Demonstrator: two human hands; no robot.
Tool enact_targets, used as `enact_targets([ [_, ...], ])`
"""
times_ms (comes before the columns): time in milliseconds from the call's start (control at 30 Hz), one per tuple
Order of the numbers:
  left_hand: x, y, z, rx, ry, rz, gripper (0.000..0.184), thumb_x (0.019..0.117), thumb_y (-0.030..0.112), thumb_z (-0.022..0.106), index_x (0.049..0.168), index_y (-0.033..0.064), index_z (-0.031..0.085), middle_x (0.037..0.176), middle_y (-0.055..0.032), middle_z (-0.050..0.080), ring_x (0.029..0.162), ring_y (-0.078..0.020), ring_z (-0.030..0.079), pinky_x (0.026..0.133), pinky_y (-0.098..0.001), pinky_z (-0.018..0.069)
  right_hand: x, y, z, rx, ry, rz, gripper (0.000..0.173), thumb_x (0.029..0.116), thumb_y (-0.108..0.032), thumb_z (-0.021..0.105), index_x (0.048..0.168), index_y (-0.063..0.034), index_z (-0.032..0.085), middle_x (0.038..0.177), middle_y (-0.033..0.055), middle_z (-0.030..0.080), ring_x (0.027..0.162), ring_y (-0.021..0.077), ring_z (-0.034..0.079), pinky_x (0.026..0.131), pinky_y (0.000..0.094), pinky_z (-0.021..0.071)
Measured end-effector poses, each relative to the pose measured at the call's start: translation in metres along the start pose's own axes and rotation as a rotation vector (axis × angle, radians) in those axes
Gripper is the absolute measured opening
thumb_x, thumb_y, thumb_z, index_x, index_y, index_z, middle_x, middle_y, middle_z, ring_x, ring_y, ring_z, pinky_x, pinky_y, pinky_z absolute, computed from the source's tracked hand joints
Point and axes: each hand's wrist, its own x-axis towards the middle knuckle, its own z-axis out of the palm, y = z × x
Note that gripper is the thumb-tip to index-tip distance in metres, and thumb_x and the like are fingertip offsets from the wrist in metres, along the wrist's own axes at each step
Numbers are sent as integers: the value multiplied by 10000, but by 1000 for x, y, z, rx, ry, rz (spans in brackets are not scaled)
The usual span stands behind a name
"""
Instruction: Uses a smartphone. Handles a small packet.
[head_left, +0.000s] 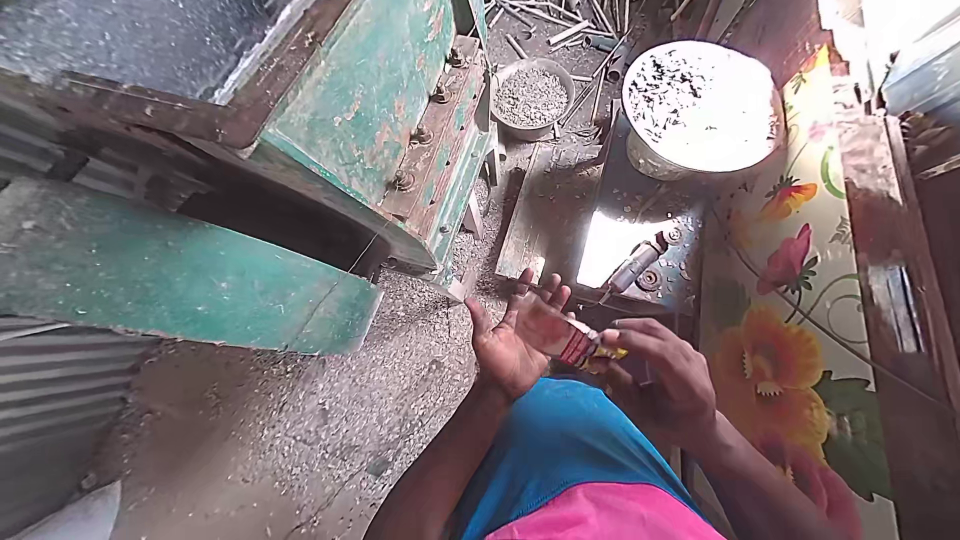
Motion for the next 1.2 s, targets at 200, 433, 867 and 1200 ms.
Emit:
enact_targets([
  [200, 2, -2, 3, 41, -115, 31, 1126, 778, 964, 75, 1506, 218, 499, 1491, -208, 533, 1382, -420, 504, 1072, -595, 457, -1, -3, 10, -70, -66, -94, 201, 985, -83, 666, 1185, -76, 680, 1098, 105, 693, 1018, 118, 688, 875, 214, 584],
  [433, 1, 0, -3, 80, -218, 25, 920, 864, 881, 246, 1484, 268, 539, 1506, -156, 536, 1400, -388, 495, 1094, -582, 442, -2, -4, 12, -52, -43, -90, 198, 988, -83, 659, 1185, -75, 676, 1095, 102, 693, 1006, 118, 690, 864, 217, 587],
  [867, 0, 1, -19, 22, -272, -4, 469, 1002, 327, 622, 1393, 68, 603, 1462, -167, 572, 1331, -300, 576, 1084, -455, 494, -11, 11, 19, 226, 35, 284, 381, 954, -247, 747, 1197, 25, 637, 1047, 65, 732, 911, 67, 712, 804, 246, 627],
  [1200, 4, -8, -19, 102, -190, 88, 478, 1011, 381, 586, 1382, 80, 602, 1519, -160, 523, 1371, -332, 538, 1125, -493, 444, -11, 1, 29, 33, 80, 179, 188, 944, -198, 734, 936, -13, 707, 773, 30, 707, 687, 12, 648, 637, 155, 550],
])
